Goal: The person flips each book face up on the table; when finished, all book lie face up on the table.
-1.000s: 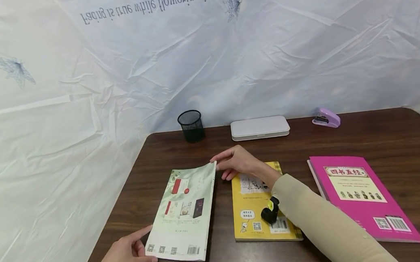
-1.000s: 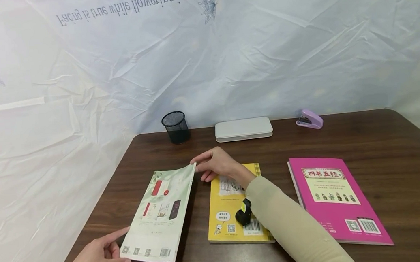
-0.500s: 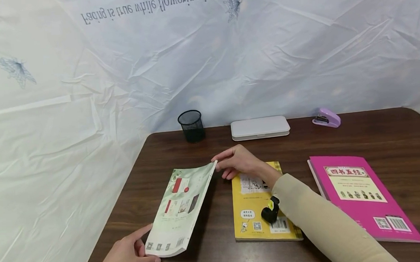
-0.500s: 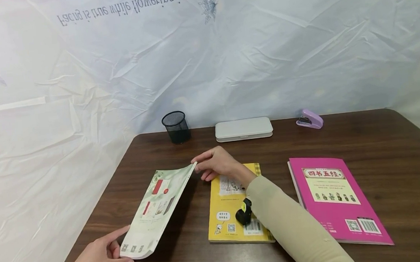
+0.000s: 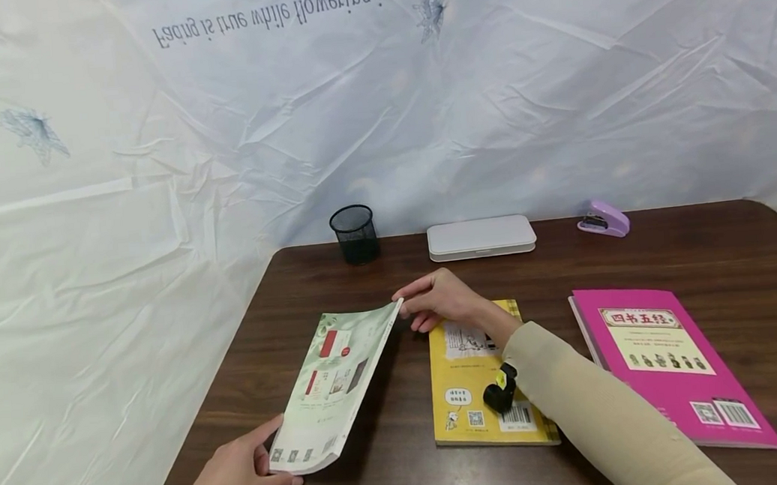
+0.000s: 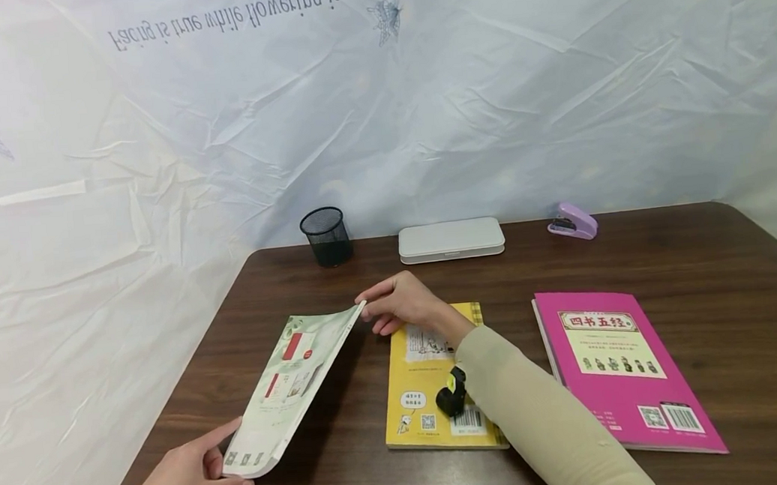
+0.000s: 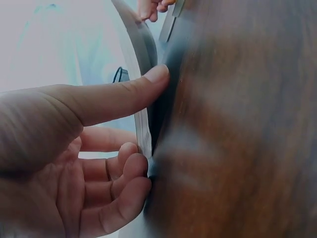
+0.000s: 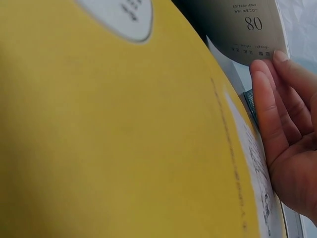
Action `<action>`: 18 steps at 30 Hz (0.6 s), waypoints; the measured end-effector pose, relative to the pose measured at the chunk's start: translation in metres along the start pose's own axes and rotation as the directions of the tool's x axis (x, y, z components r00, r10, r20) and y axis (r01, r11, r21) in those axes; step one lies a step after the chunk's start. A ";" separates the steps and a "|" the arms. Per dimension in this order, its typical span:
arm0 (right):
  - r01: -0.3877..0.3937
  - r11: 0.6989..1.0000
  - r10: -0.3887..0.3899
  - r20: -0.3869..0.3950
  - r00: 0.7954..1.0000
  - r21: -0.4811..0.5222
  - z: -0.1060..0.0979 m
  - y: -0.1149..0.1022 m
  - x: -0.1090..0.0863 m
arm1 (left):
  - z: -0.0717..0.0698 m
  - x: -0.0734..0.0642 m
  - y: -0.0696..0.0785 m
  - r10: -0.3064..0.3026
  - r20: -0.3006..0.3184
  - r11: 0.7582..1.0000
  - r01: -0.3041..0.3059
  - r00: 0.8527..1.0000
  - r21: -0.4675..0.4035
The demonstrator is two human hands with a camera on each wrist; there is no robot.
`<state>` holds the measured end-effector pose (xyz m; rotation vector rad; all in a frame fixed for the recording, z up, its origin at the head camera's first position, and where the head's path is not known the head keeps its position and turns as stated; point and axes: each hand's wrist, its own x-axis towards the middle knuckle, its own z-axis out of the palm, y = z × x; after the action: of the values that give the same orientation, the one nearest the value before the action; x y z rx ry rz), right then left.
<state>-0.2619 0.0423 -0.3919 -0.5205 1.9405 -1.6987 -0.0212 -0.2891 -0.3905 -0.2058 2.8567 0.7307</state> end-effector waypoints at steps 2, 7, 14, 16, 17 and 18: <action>0.004 1.000 -0.004 0.003 1.000 0.008 -0.001 0.000 0.000 | -0.001 0.000 -0.002 0.030 0.006 1.000 -0.030 1.000 -0.009; -0.006 0.999 0.006 0.001 1.000 0.031 -0.002 0.001 0.000 | -0.005 -0.001 -0.008 0.100 0.031 0.994 -0.099 0.994 -0.050; -0.028 0.997 0.029 -0.008 1.000 0.078 -0.002 -0.001 0.000 | -0.008 -0.004 -0.013 0.135 0.027 0.988 -0.132 0.991 -0.080; -0.025 0.996 0.025 -0.008 1.000 0.083 -0.003 -0.001 0.000 | -0.008 -0.006 -0.015 0.141 0.007 0.988 -0.140 0.990 -0.070; -0.021 0.996 0.022 -0.007 1.000 0.086 -0.003 -0.001 0.000 | -0.009 -0.006 -0.016 0.141 -0.004 0.988 -0.141 0.990 -0.063; -0.018 0.996 0.018 -0.007 1.000 0.088 -0.003 -0.002 0.000 | -0.009 -0.007 -0.016 0.137 -0.014 0.989 -0.138 0.990 -0.057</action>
<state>-0.2637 0.0446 -0.3899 -0.4629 1.8611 -1.7678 -0.0129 -0.3067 -0.3889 -0.0203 2.8837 0.8412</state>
